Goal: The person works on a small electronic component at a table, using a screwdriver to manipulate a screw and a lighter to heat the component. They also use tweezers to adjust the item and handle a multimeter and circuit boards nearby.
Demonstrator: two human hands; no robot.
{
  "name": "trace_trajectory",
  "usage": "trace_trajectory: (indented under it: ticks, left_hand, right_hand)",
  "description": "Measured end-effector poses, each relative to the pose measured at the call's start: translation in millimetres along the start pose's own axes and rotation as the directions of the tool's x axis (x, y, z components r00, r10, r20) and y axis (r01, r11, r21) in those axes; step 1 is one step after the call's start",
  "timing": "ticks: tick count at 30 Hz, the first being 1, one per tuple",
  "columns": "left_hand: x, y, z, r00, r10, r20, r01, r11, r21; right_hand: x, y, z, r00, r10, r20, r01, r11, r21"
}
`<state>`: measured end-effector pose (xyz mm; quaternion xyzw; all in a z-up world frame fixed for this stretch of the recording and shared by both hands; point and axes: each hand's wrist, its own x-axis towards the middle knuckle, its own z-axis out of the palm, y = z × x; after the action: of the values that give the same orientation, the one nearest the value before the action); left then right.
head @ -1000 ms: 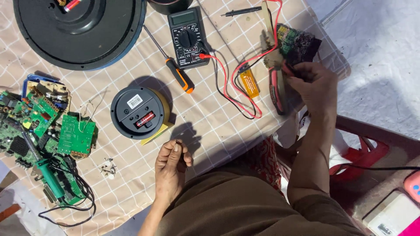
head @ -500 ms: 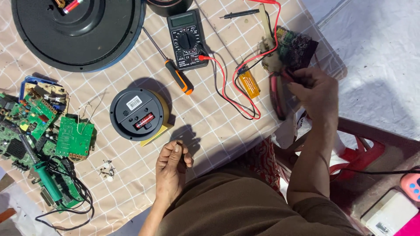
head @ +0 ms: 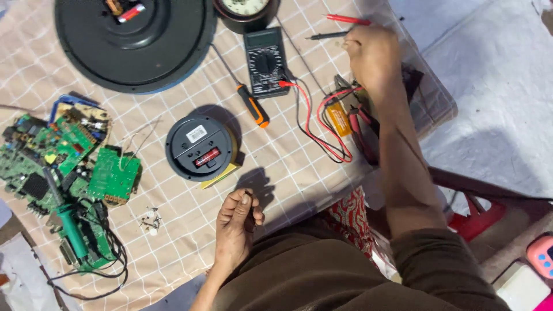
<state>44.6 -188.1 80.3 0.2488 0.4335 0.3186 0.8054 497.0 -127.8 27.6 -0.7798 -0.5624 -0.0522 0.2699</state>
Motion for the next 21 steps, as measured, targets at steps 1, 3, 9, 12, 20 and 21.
trace_trajectory:
  ticks: [1,3,9,12,20,21]
  left_hand:
    - [0.2,1.5,-2.2,1.0,0.012,-0.003,-0.012,1.0,-0.008]
    - [-1.7,2.4,-8.2,1.0,-0.005,-0.018,0.004,1.0,-0.012]
    - [-8.7,5.8,-21.8,1.0,0.007,0.016,-0.006,0.998,-0.055]
    - [-10.8,4.6,-26.8,0.999,0.02,0.028,-0.018,0.998,-0.06]
    - [-14.0,9.6,-29.5,1.0,0.022,0.019,-0.02,0.997,-0.076]
    - [-15.0,10.6,-29.6,0.999,0.018,0.029,-0.016,0.995,-0.096]
  right_hand:
    - [8.1,11.0,15.9,1.0,-0.015,-0.002,0.015,1.0,0.002]
    - [19.6,33.0,48.6,0.988,-0.007,0.154,0.068,0.914,-0.399]
    - [29.4,6.7,44.2,0.921,0.234,0.31,-0.101,0.915,-0.39]
    - [29.7,11.6,55.3,0.927,0.259,0.272,-0.121,0.892,-0.436]
    - [50.0,-4.6,51.7,0.878,0.243,0.413,0.104,0.744,-0.659]
    - [51.3,-3.6,54.2,0.864,0.277,0.421,0.086,0.743,-0.664]
